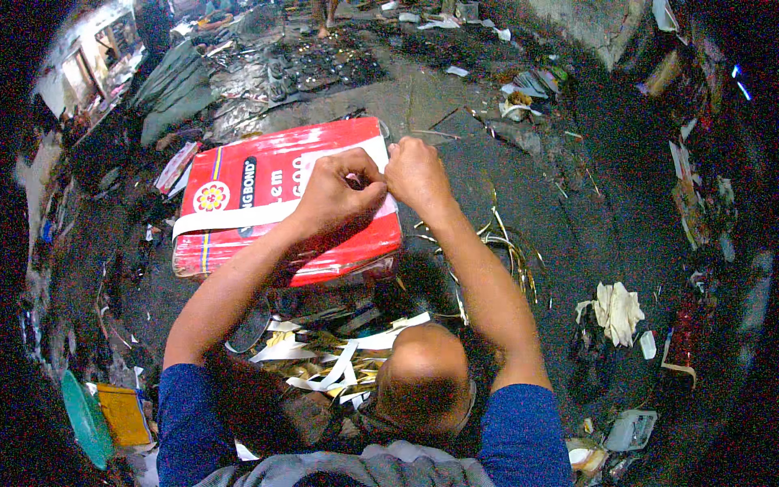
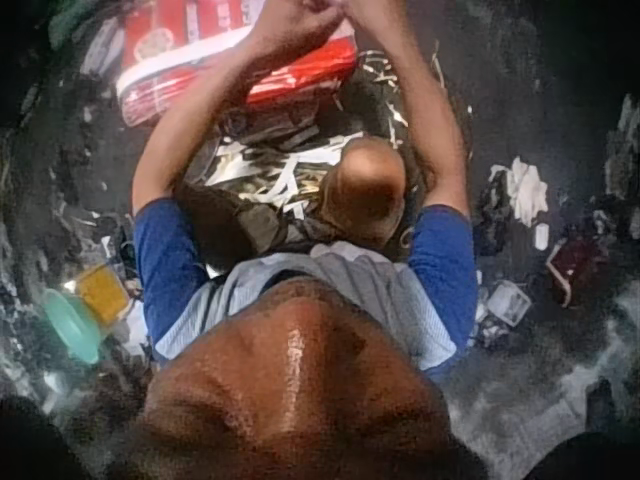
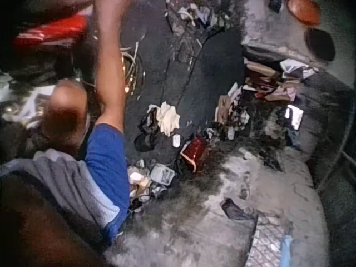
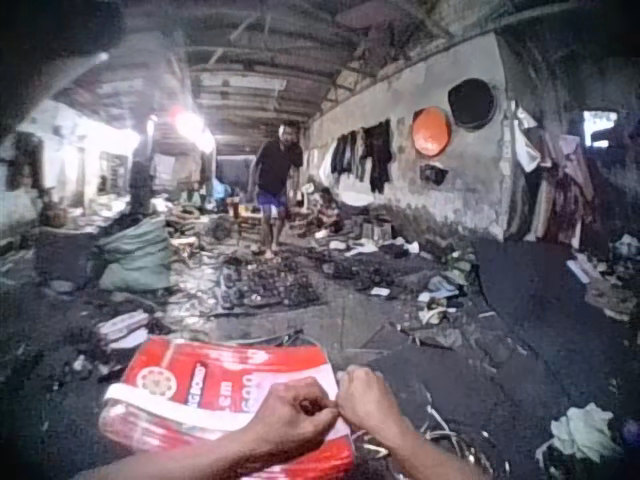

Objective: The person sits on the floor and wraps a red box with white tape, repeatedly folding and pressing the tape around the box to secure it.

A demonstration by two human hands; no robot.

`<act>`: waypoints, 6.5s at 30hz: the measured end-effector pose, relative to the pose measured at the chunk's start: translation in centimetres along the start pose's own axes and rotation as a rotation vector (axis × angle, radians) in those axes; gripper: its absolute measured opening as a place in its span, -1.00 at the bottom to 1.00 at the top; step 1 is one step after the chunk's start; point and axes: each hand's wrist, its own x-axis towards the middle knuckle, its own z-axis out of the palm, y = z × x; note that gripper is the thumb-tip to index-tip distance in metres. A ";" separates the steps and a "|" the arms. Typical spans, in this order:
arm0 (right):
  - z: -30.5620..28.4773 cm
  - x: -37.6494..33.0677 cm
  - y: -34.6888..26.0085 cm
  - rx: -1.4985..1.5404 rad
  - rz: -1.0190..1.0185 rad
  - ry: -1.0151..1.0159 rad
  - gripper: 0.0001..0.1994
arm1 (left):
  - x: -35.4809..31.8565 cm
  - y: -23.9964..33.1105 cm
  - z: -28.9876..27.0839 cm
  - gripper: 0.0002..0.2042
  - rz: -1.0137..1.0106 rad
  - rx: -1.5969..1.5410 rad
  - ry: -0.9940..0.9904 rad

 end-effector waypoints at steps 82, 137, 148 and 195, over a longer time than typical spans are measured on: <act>8.1 -25.3 43.5 -0.687 0.799 -0.025 -0.57 | -0.9 -2.2 -1.6 -0.23 0.369 0.596 -0.370; -24.9 0.4 -1.6 0.860 -0.584 -0.006 -0.65 | -24.5 7.8 -10.1 -0.74 -0.594 0.466 -1.126; -14.8 -4.7 -14.0 0.293 -0.730 -0.770 -0.81 | -13.6 15.8 -9.4 -0.61 -0.659 -0.685 -0.330; -4.1 -2.1 -1.3 0.126 -0.543 -0.159 -0.79 | -2.5 0.8 -2.8 -0.88 -0.075 0.179 0.051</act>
